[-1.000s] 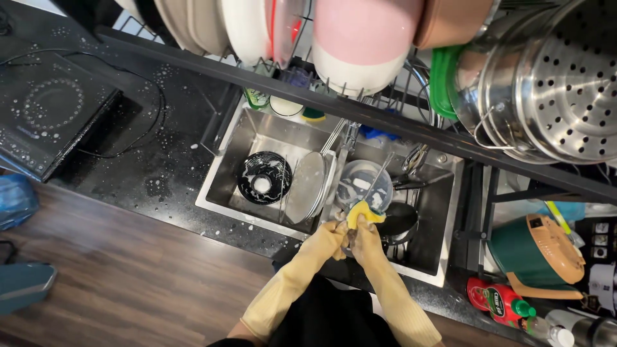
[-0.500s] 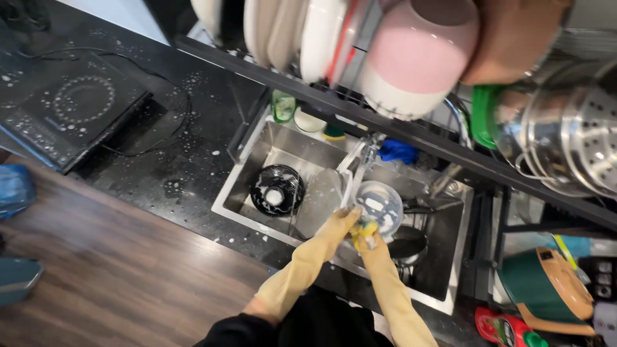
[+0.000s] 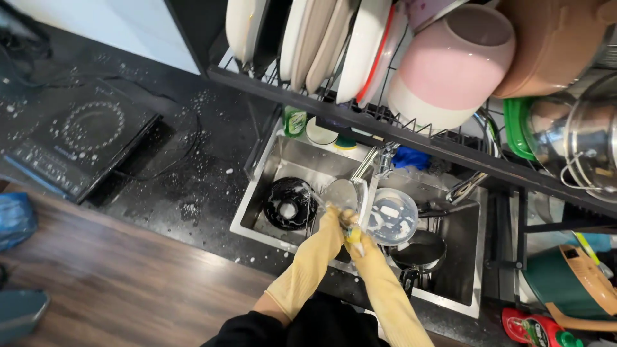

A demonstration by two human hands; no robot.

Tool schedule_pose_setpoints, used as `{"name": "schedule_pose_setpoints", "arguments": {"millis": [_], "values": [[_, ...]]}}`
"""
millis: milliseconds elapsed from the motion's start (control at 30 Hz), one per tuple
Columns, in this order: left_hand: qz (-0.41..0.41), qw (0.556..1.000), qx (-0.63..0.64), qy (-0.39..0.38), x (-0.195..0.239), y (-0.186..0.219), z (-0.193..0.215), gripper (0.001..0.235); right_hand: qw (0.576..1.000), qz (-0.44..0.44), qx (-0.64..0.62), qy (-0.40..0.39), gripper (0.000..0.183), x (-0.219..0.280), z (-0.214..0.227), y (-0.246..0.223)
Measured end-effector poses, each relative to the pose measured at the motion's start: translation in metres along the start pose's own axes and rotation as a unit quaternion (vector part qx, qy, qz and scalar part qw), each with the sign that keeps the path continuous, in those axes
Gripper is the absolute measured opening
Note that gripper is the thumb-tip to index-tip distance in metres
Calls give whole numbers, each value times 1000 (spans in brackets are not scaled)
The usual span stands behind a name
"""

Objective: The person washes a black bowl and a pair of metal tongs in a kitchen sink using a yellow sponge and soap. They scrub the items thoroughly, rinse them under running water, and place the cleaned bowl into the sink basin.

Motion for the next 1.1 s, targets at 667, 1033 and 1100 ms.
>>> {"name": "schedule_pose_setpoints", "arguments": {"millis": [667, 1033, 1100], "values": [[-288, -478, -828, -58, -110, -102, -216, 50, 947, 284, -100, 114, 34, 153, 4, -123], [-259, -486, -809, -203, -59, -118, -117, 52, 945, 315, -44, -74, 28, 88, 103, -125], [-254, -452, -819, -246, 5, -137, -35, 52, 964, 259, -13, -59, 39, 85, 78, -133]]}}
Point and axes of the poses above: each hand's wrist, its own x-axis away from the middle knuckle, its own z-axis out of the back of the hand, y = z × x, the point moved 10 cm from there along -x, towards the middle knuckle, and after that the axes turned 7 degrees about -y, right-handed, at the moved point
